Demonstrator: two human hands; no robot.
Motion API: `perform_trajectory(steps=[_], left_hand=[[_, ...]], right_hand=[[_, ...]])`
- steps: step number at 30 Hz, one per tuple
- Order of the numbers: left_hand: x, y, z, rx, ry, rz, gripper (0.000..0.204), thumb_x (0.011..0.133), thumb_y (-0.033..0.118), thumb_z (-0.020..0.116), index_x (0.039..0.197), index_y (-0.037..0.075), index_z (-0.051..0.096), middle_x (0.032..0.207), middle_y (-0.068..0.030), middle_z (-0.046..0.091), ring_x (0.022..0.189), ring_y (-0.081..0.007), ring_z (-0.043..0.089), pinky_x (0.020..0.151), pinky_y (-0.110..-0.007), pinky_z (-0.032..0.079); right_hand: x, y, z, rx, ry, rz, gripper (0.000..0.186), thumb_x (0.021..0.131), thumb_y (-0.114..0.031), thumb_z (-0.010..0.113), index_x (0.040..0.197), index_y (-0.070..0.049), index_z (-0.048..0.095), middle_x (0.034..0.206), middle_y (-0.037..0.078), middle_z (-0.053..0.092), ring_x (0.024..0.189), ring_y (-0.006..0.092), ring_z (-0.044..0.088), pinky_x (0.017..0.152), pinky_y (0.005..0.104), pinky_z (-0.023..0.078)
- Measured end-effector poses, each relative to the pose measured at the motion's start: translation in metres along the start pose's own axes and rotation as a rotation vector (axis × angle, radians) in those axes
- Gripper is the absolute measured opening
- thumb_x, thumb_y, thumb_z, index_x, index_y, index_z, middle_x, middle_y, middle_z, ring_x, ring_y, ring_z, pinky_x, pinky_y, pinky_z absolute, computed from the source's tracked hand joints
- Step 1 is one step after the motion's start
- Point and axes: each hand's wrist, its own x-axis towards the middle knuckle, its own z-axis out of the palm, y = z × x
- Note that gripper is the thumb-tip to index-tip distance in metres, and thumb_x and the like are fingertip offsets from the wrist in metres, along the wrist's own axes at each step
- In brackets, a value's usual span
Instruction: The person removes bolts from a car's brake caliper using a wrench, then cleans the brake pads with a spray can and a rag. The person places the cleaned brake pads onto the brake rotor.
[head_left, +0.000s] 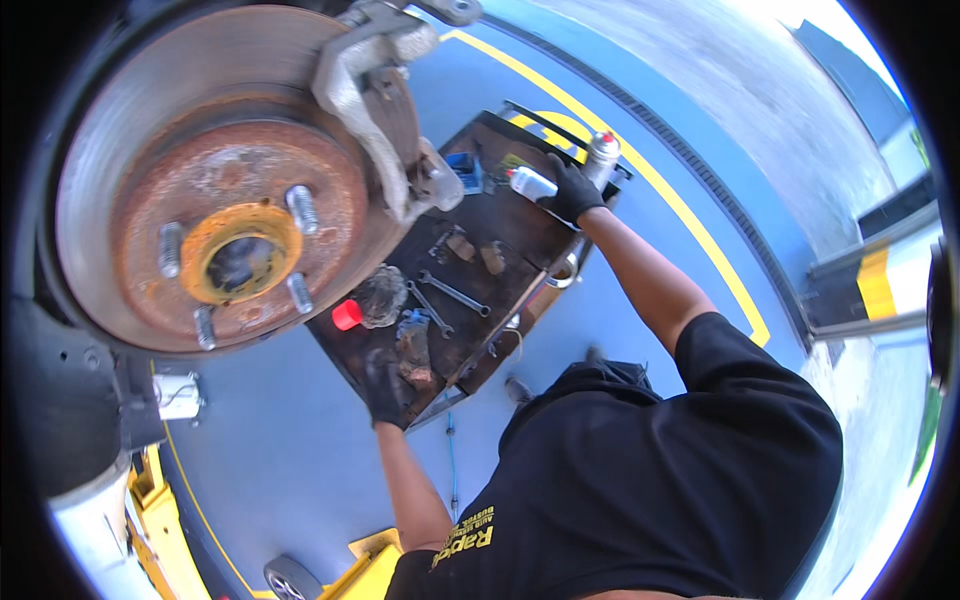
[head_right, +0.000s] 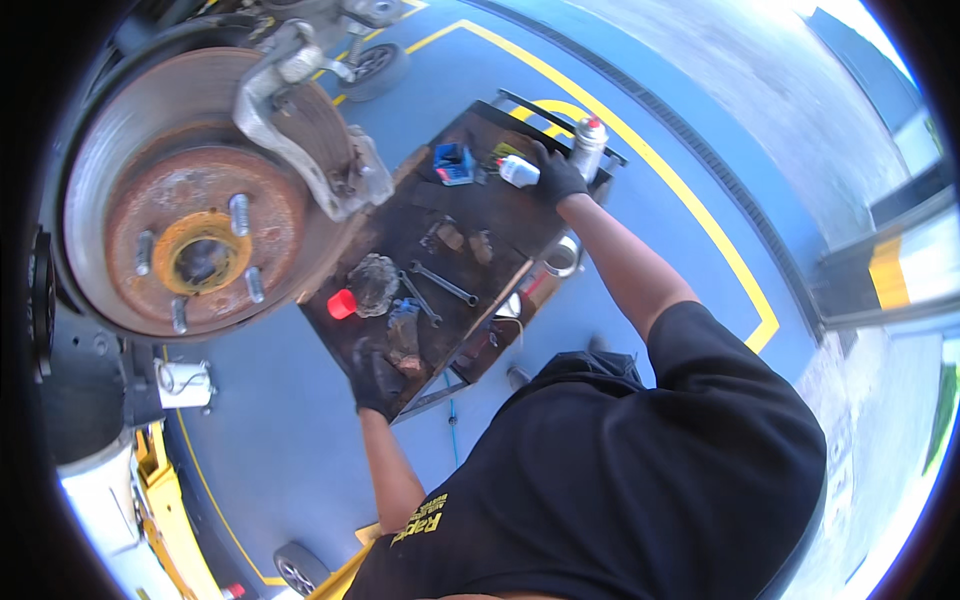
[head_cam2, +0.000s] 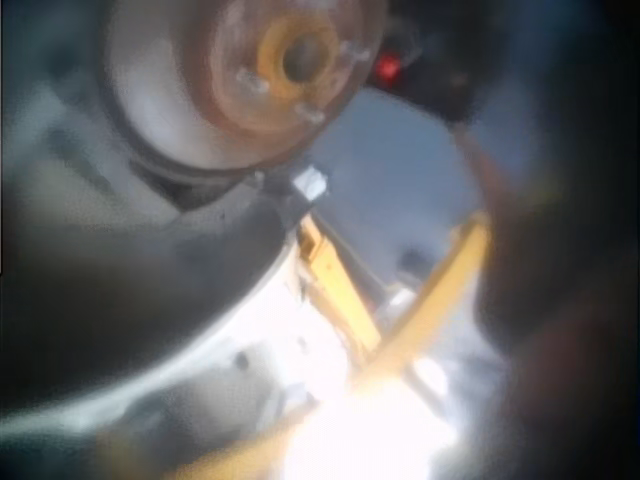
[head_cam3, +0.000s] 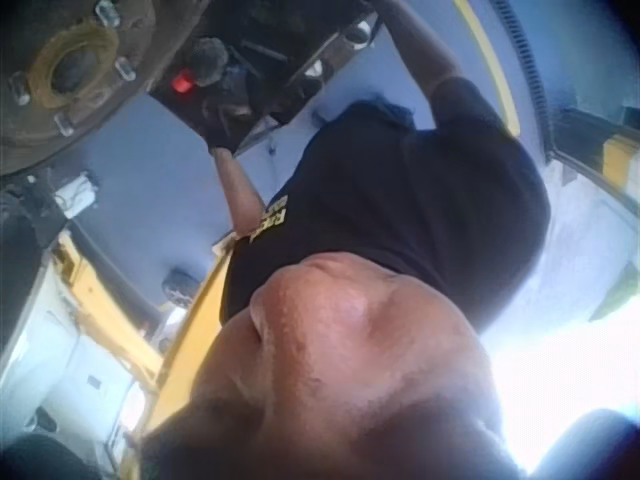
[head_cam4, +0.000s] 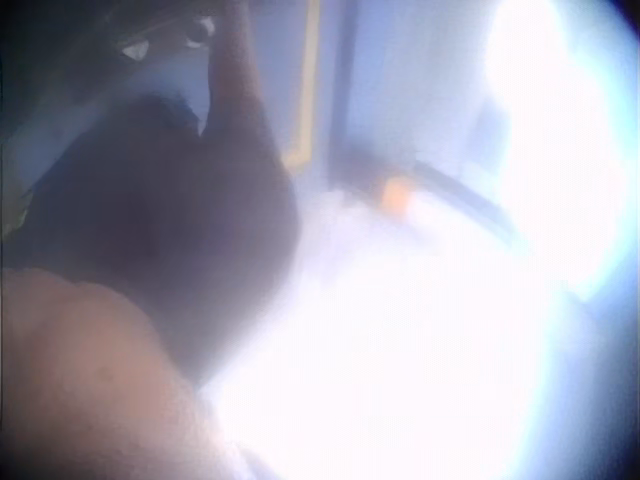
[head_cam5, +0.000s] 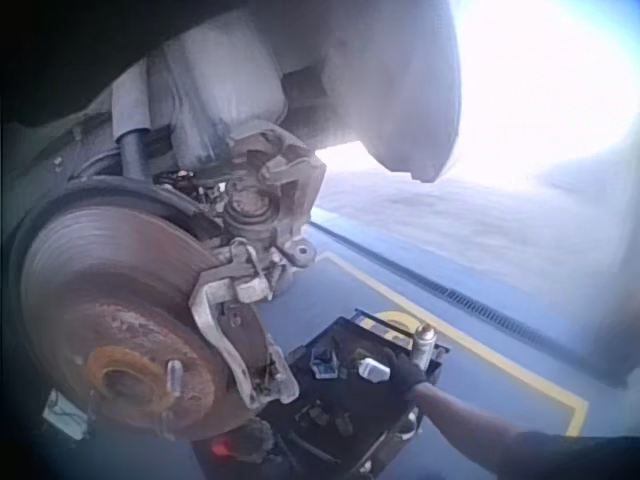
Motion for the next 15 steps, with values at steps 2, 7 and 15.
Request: perform_trajectory(steps=[2, 7, 15], left_hand=[[-0.027, 0.018, 0.031, 0.021, -0.182, 0.106, 0.039, 0.102, 0.017, 0.062, 0.138, 0.002, 0.056, 0.13, -0.0116, 0.064, 0.118, -0.0229, 0.063, 0.103, -0.037, 0.051], [-0.088, 0.061, 0.111, -0.771, -0.304, -0.361, 0.035, 0.102, 0.006, 0.062, 0.135, -0.001, 0.057, 0.127, -0.0084, 0.065, 0.115, -0.0181, 0.063, 0.104, -0.032, 0.05], [-0.147, 0.12, 0.195, -0.637, -0.364, -0.433, 0.046, 0.101, 0.022, 0.067, 0.139, -0.002, 0.053, 0.128, -0.008, 0.062, 0.119, -0.0164, 0.06, 0.106, -0.03, 0.047]], right_hand=[[0.028, 0.01, 0.033, -0.091, -0.11, 0.036, 0.11, 0.072, -0.045, 0.088, 0.16, -0.015, 0.028, 0.14, 0.026, 0.059, 0.123, 0.0433, 0.063, 0.102, 0.0513, 0.051], [0.02, 0.023, 0.076, -0.044, -0.105, 0.019, 0.076, 0.085, -0.019, 0.064, 0.156, -0.017, 0.036, 0.132, 0.022, 0.063, 0.123, 0.0403, 0.062, 0.107, 0.0494, 0.047], [-0.012, 0.092, -0.057, 0.39, 0.566, 0.063, 0.106, 0.07, -0.039, 0.092, 0.153, -0.005, 0.036, 0.132, 0.028, 0.053, 0.119, 0.045, 0.055, 0.101, 0.0554, 0.044]])
